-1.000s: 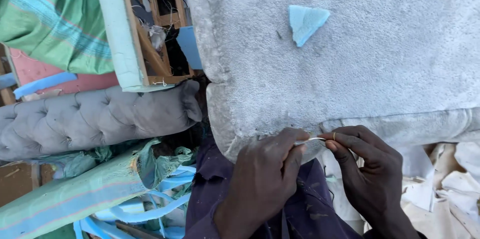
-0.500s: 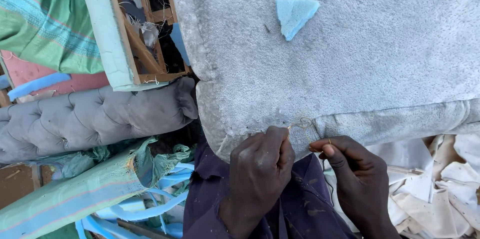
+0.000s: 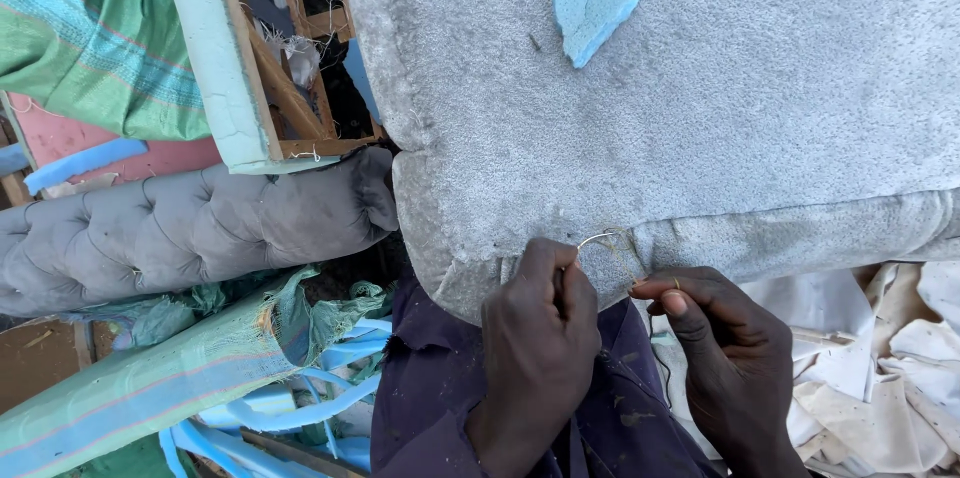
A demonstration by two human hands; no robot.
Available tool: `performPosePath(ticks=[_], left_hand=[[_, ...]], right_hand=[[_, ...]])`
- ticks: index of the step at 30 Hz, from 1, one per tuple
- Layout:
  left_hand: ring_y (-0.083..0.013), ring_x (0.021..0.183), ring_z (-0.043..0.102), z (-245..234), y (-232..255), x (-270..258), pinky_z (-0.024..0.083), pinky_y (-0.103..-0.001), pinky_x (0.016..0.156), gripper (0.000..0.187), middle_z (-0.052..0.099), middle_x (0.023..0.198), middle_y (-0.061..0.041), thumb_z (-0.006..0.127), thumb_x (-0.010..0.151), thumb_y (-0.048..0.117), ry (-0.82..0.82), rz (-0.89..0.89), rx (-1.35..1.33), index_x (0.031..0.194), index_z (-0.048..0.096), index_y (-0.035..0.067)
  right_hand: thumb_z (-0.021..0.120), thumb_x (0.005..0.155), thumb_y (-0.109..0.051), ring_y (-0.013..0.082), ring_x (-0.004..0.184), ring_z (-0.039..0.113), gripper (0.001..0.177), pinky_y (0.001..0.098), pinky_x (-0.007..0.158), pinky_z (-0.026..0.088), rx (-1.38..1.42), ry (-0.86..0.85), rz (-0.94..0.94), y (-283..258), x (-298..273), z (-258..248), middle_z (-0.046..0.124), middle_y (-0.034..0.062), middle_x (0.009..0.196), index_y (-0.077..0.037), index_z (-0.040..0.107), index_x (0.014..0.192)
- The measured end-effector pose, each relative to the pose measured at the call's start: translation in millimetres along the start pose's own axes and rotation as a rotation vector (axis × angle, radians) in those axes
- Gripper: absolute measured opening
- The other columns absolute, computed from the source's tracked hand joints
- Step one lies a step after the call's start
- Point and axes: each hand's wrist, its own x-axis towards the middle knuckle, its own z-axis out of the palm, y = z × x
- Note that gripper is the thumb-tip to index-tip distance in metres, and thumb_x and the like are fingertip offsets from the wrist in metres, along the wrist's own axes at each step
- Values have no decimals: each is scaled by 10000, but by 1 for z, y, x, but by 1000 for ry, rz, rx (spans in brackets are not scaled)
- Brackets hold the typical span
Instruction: Hand-sewing a seam on an upholstered cushion using a curved needle and thread
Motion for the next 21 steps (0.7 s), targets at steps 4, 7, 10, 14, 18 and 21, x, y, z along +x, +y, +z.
performPosePath(ticks=[4, 7, 10, 14, 18, 21], left_hand=[[-180, 605, 575, -9, 10, 17, 449, -512, 608, 109, 672, 727, -19, 721, 1219, 182, -112, -280, -157, 1212, 819, 134], [-251, 678, 676, 7, 14, 29, 483, -549, 647, 129, 766, 799, -60, 684, 1181, 183, -170, -273, -138, 1155, 805, 147], [-395, 787, 804, 23, 25, 26, 544, -613, 718, 79, 838, 869, -109, 689, 1150, 176, -191, -265, -102, 1121, 763, 180], [-574, 1042, 849, -2, 42, 21, 606, -707, 874, 324, 910, 1096, -255, 702, 1187, 147, -365, -187, 168, 1494, 614, 98], [-548, 903, 775, -2, 10, 12, 571, -698, 726, 913, 790, 1038, -253, 1002, 837, 139, -163, 261, 314, 1665, 694, -95], [-484, 779, 786, 9, 14, 28, 568, -651, 585, 112, 781, 875, -197, 678, 1120, -2, -293, 279, 389, 1177, 705, 91]], right_hand=[[742, 1245, -117, 227, 1164, 887, 265, 353, 1043, 674, 41, -2, -18, 1, -4, -1, 975, 119, 1231, -22, 989, 1272], [753, 1237, -121, 226, 1120, 874, 259, 349, 1023, 669, 78, -8, -7, 10, -6, 3, 970, 131, 1230, -17, 985, 1287], [761, 1234, -130, 227, 1196, 880, 245, 359, 1048, 675, 20, -34, -7, 7, -12, -3, 969, 123, 1287, -44, 974, 1320], [825, 1107, -158, 361, 1730, 753, 460, 480, 1446, 550, -195, -313, -394, 25, -27, -17, 774, 206, 1841, -78, 840, 1561], [856, 1108, -183, 334, 1557, 773, 437, 463, 1311, 573, -280, -263, -330, 54, -118, -84, 802, 185, 1703, -81, 853, 1532], [886, 1108, -209, 307, 1384, 793, 415, 446, 1176, 596, -369, -228, -280, 29, -89, -130, 831, 163, 1565, -84, 866, 1504]])
